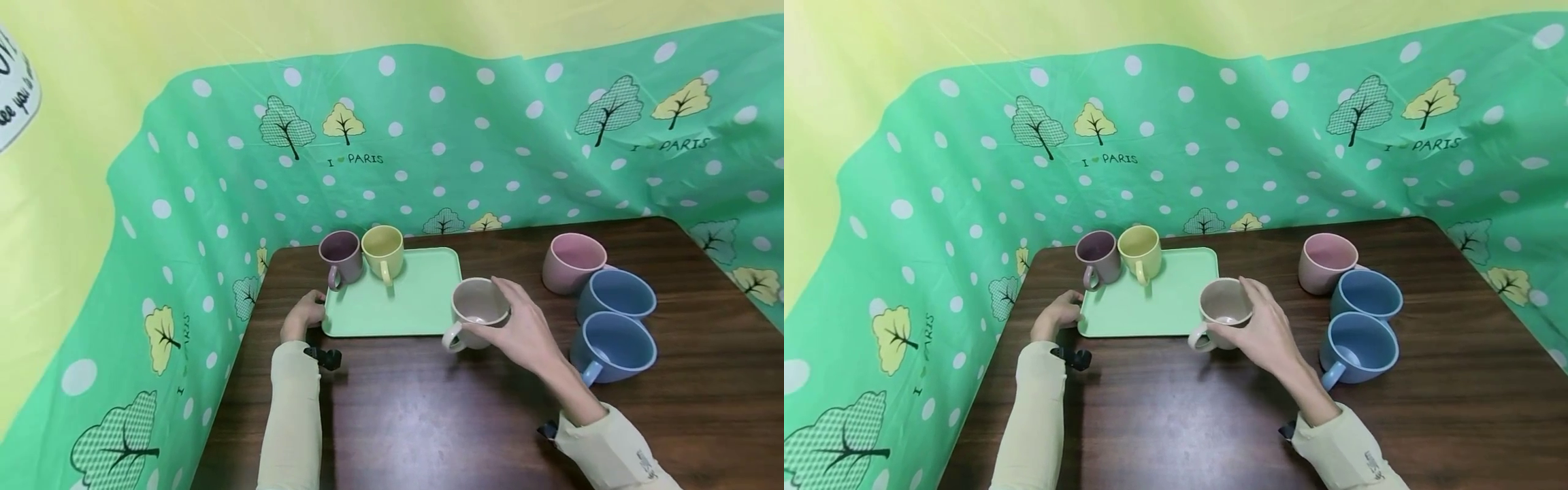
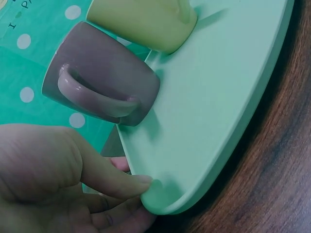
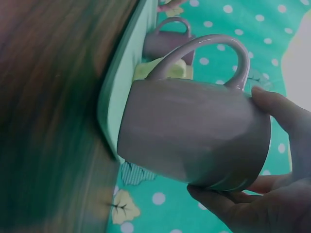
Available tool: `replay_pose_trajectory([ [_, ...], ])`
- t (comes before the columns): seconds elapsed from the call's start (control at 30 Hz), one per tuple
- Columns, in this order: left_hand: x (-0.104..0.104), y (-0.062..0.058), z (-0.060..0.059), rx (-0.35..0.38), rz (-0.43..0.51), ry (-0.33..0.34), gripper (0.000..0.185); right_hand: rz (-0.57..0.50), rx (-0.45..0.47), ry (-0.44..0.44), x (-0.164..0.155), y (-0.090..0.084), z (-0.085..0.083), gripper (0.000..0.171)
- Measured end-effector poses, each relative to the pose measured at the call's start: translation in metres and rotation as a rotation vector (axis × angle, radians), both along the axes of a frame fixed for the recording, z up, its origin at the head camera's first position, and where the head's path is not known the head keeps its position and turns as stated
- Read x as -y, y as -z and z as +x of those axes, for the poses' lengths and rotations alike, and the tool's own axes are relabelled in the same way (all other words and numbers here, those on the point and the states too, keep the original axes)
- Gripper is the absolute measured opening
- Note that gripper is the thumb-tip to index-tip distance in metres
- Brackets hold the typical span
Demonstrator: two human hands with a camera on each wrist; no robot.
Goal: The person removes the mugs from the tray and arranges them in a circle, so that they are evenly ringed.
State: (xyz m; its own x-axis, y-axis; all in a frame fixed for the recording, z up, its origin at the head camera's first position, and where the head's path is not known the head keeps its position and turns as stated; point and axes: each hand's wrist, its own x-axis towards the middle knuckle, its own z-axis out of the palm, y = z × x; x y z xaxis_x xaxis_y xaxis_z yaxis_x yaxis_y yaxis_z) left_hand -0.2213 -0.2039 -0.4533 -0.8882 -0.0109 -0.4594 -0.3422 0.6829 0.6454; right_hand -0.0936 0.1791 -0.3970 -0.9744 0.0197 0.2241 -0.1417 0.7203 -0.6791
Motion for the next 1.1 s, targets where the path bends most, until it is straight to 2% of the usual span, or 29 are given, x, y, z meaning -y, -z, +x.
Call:
replay_pose_trajectory([
  [0.4, -0.002, 0.001, 0.0, 0.006, -0.015, -0.003, 0.051, 0.09, 0.016, 0.039, -0.032, 0.007, 0.015, 0.097],
  [0.87, -0.001, 0.004, -0.003, 0.023, -0.008, -0.014, 0.053, 0.148, 0.045, 0.046, -0.054, 0.013, 0.016, 0.099],
  [1.1, -0.003, 0.002, -0.002, 0.021, -0.006, -0.014, 0.052, 0.179, 0.076, 0.036, -0.061, 0.008, 0.019, 0.102],
])
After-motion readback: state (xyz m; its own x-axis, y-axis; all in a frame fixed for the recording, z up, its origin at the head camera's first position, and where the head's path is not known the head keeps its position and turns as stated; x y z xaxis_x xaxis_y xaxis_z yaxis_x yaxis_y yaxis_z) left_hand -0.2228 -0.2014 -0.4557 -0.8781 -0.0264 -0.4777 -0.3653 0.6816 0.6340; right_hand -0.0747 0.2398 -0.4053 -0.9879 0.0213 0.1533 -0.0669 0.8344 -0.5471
